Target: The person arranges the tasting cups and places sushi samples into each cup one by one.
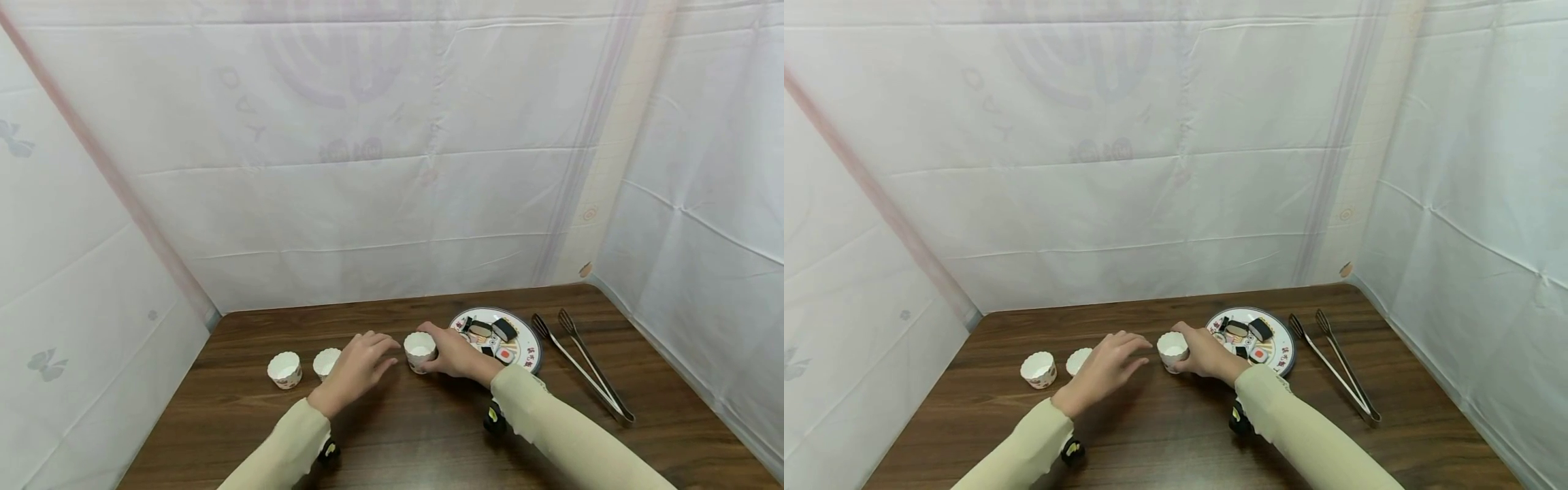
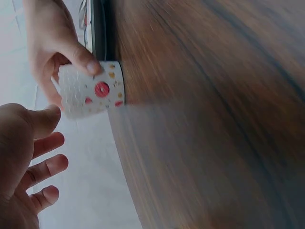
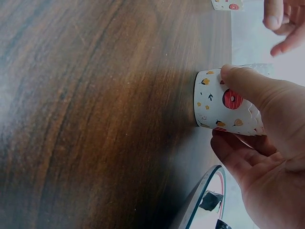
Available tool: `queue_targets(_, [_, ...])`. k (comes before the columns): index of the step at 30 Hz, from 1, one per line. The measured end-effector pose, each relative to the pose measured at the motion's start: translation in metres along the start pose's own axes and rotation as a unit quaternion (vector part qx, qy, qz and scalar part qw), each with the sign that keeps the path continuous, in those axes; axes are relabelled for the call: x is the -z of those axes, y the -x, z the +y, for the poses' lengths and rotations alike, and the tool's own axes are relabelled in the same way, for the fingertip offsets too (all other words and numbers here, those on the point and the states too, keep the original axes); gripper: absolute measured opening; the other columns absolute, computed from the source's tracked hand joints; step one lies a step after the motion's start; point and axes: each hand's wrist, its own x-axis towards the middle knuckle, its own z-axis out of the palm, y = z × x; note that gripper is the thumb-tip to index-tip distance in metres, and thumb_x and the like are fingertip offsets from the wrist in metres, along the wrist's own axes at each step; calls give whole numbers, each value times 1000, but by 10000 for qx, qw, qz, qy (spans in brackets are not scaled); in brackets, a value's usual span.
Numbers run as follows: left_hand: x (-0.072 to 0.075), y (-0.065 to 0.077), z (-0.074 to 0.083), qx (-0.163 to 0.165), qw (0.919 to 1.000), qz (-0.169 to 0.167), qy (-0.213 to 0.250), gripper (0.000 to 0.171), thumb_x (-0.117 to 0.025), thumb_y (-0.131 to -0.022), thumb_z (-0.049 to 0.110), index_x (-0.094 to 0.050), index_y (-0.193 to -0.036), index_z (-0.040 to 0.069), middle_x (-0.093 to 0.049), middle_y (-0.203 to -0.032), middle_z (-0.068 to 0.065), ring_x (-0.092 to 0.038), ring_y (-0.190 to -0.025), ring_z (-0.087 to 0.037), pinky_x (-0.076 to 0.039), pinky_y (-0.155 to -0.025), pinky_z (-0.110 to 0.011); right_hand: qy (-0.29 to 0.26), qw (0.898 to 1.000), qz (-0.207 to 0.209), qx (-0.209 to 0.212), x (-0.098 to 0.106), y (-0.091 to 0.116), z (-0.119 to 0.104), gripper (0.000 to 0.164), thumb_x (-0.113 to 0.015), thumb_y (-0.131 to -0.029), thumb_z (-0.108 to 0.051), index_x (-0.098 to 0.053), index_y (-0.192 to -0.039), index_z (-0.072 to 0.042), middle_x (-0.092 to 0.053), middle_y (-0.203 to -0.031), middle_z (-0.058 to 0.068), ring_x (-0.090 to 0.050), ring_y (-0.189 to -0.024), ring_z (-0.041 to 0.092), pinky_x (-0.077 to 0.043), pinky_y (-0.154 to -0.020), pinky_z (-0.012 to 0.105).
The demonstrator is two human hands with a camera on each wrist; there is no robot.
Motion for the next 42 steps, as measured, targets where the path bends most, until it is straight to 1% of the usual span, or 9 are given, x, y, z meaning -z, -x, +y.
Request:
queue_targets(4, [-5,-7,6,-25,9998,-133,125,27,-79,-90,4,-73,-116,10,-73,-114,-2,-67,-97,-18,-55,-76,-39,-26,10000,54,24,0,0,0,69,-87,-85,-27,-51,-141,-5,-70,-114,13,-67,-99,26,-55,-85,45])
queue_targets(7, [-9,-11,9,-77,9997,-114,177,28,-77,-90,1,-73,-117,8,-74,-113,-3,-67,-96,-18,-56,-76,-39,-25,10000,51,-20,0,0,0,69,-87,-85,-27,-52,-140,-6,-69,-116,12,-66,-101,26,-54,-86,45])
queue_targets(11, [-14,-16,13,-207,9995,-22,219,24,-78,-90,0,-74,-112,7,-74,-109,-4,-67,-91,-18,-56,-74,-37,-13,9999,45,-94,0,0,-1,68,-87,-85,-28,-52,-140,-7,-69,-118,13,-65,-103,27,-54,-88,46])
queue_targets(15, [-17,-19,16,-258,9995,-41,167,19,-78,-89,0,-75,-107,8,-74,-104,-4,-66,-88,-18,-54,-71,-35,-6,9999,18,-162,1,1,-1,69,-86,-86,-29,-52,-141,-7,-68,-119,13,-65,-103,27,-53,-89,46])
queue_targets(20, [-21,-21,17,-340,9993,-146,27,15,-79,-89,1,-77,-102,8,-75,-96,-2,-64,-83,-18,-50,-68,-33,28,9998,-22,-220,1,1,-1,69,-86,-86,-30,-52,-142,-7,-69,-119,14,-65,-104,27,-53,-89,45])
queue_targets(25, [-22,-23,17,-316,9993,-212,45,8,-78,-91,4,-77,-97,9,-73,-89,0,-62,-79,-16,-49,-67,-32,56,9997,-4,-222,2,1,-2,69,-86,-86,-30,-53,-142,-8,-69,-117,14,-65,-102,27,-53,-88,45])
queue_targets(30, [-23,-24,17,-307,9993,-201,18,7,-78,-91,5,-76,-95,10,-72,-87,0,-62,-78,-16,-48,-66,-31,81,9998,-3,-202,2,1,-3,70,-86,-86,-31,-52,-142,-7,-70,-115,14,-65,-101,27,-54,-86,45])
queue_targets(42, [-24,-23,18,-335,9993,-153,-43,6,-78,-91,5,-75,-93,10,-70,-87,0,-62,-78,-17,-47,-66,-31,34,9998,71,-168,0,1,-1,68,-87,-85,-30,-54,-139,-7,-69,-118,14,-65,-103,28,-53,-88,46])
